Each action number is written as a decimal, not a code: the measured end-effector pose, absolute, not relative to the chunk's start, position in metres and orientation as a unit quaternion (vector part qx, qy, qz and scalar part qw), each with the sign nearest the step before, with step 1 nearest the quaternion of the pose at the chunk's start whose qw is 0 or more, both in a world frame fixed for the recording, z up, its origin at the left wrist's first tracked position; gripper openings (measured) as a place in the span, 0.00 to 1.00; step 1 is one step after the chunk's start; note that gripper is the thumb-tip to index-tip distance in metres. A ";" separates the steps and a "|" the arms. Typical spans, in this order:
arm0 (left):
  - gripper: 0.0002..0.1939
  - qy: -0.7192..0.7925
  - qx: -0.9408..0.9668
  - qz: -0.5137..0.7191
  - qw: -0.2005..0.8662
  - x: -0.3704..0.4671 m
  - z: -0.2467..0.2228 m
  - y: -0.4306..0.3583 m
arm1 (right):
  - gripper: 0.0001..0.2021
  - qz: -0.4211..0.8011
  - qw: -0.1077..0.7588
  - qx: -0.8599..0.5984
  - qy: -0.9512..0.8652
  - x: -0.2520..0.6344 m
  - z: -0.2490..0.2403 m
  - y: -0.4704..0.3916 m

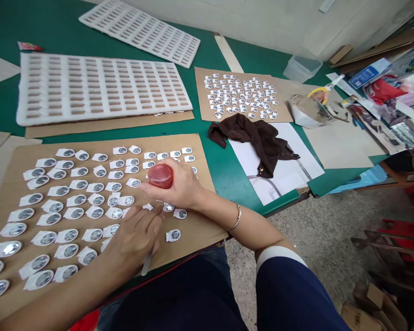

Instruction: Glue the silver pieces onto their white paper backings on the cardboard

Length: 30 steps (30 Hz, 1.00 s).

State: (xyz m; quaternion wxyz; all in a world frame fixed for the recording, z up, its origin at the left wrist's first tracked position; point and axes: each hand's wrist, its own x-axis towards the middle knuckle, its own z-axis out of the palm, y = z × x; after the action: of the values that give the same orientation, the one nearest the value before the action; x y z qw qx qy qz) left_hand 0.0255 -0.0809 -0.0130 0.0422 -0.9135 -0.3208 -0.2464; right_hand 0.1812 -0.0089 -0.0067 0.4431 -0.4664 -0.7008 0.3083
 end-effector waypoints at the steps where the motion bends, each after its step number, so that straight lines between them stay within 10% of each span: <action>1: 0.14 -0.321 -0.914 -0.244 0.044 0.025 -0.013 -0.081 | 0.19 0.311 0.438 -0.467 -0.703 0.181 -0.007 -0.009; 30: 0.12 -0.305 -0.917 -0.254 0.043 0.025 -0.010 -0.079 | 0.19 0.311 0.436 -0.479 -0.696 0.179 -0.003 -0.010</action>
State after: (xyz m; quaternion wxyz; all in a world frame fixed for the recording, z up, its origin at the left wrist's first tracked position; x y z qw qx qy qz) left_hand 0.0248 -0.0786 -0.0103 0.0427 -0.9167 -0.3052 -0.2543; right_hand 0.1789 -0.0098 -0.0030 0.4355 -0.4792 -0.6956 0.3112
